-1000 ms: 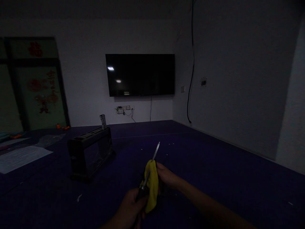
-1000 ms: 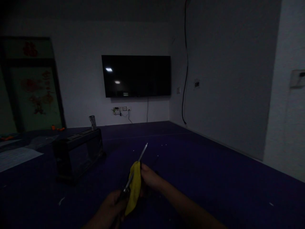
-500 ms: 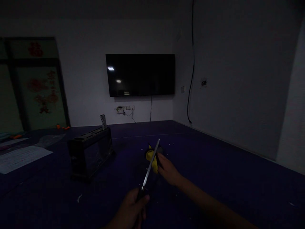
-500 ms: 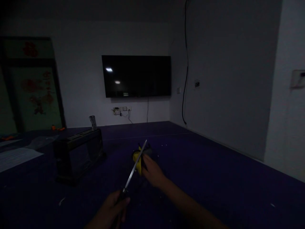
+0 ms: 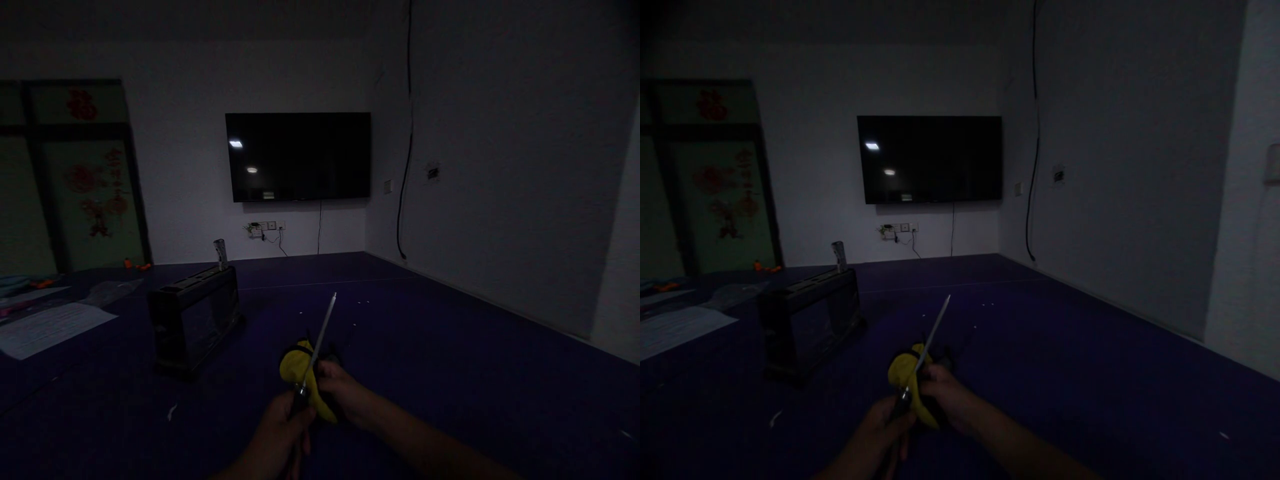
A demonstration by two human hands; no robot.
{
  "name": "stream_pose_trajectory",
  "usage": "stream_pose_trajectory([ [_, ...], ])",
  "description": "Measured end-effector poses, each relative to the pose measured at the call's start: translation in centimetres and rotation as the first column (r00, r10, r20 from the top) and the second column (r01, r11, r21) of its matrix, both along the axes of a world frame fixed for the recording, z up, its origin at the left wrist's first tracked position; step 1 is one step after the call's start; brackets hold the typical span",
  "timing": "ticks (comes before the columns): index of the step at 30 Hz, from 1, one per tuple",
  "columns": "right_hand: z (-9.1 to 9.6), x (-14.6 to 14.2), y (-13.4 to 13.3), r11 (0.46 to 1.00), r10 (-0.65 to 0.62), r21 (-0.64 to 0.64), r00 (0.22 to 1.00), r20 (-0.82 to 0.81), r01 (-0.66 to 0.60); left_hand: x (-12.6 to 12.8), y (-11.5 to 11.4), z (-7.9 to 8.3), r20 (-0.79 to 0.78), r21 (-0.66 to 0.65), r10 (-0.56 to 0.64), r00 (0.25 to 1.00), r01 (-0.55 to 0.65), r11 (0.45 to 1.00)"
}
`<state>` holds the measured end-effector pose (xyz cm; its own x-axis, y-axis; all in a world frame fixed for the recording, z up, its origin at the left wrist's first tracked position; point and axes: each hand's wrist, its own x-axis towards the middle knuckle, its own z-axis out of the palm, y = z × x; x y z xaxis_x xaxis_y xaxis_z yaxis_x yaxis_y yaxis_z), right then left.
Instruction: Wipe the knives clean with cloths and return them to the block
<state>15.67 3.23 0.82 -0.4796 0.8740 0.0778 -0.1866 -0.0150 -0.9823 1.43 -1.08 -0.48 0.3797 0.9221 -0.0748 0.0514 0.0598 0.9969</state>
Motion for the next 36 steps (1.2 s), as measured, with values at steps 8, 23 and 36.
stream_pose_trajectory([
  [8, 0.4, -0.2, -0.1, 0.998, 0.035, -0.052, 0.998, -0.048, -0.037, 0.0, 0.2, 0.2, 0.009, -0.006, -0.041, 0.999, 0.041, 0.999],
  [23, 0.7, 0.2, 1.3, 0.995, -0.094, -0.017, 0.991, -0.098, 0.093, 0.0, 0.2, 0.0, 0.000, 0.006, -0.019, 1.000, 0.019, 1.000],
  [36, 0.8, 0.3, 0.7, 0.995, -0.065, -0.079, 0.993, -0.103, 0.057, -0.2, 0.3, -0.5, -0.032, -0.018, -0.018, 0.999, 0.017, 1.000],
])
